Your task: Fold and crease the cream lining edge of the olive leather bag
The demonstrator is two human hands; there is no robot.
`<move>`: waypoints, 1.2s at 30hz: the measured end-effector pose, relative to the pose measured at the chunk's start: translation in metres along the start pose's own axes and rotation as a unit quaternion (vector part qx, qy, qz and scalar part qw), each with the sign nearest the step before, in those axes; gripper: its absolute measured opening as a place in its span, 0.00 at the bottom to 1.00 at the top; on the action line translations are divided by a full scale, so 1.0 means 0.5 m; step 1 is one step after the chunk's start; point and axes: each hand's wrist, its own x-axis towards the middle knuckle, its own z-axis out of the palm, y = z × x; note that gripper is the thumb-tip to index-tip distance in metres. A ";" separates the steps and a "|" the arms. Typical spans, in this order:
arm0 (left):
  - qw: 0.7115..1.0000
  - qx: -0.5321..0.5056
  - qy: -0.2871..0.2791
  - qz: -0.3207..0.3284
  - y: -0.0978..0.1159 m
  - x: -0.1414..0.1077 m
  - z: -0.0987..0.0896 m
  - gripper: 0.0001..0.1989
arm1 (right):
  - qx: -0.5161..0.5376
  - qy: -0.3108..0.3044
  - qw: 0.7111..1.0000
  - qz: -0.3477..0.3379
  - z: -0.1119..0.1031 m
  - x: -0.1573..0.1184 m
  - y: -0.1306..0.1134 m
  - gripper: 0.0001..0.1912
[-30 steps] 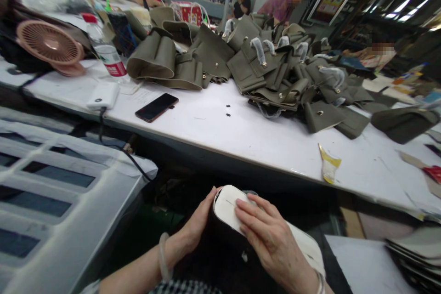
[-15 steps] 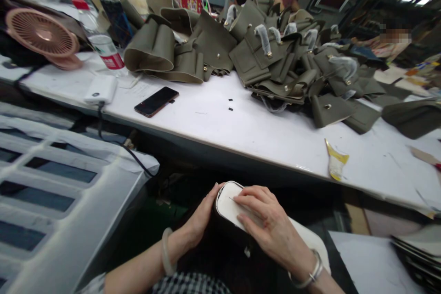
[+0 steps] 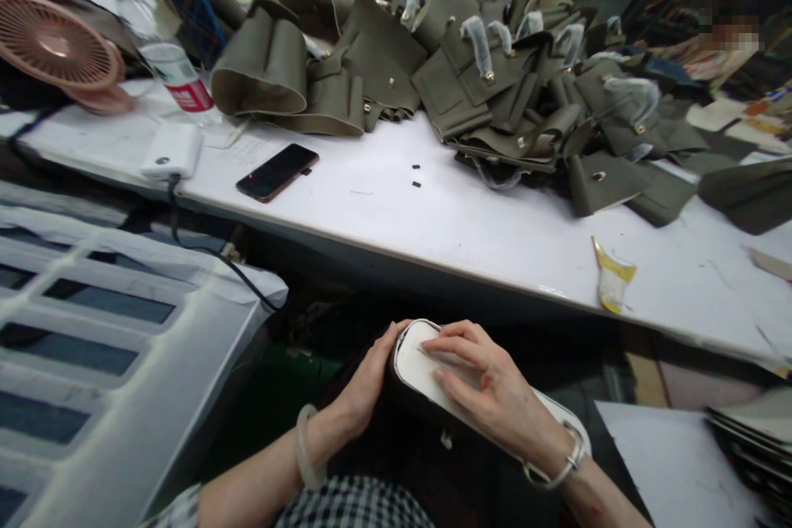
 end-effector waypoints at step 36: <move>1.000 -0.015 -0.027 0.004 0.021 0.000 0.009 0.24 | -0.136 0.011 0.990 -0.043 0.018 0.018 -0.021 0.16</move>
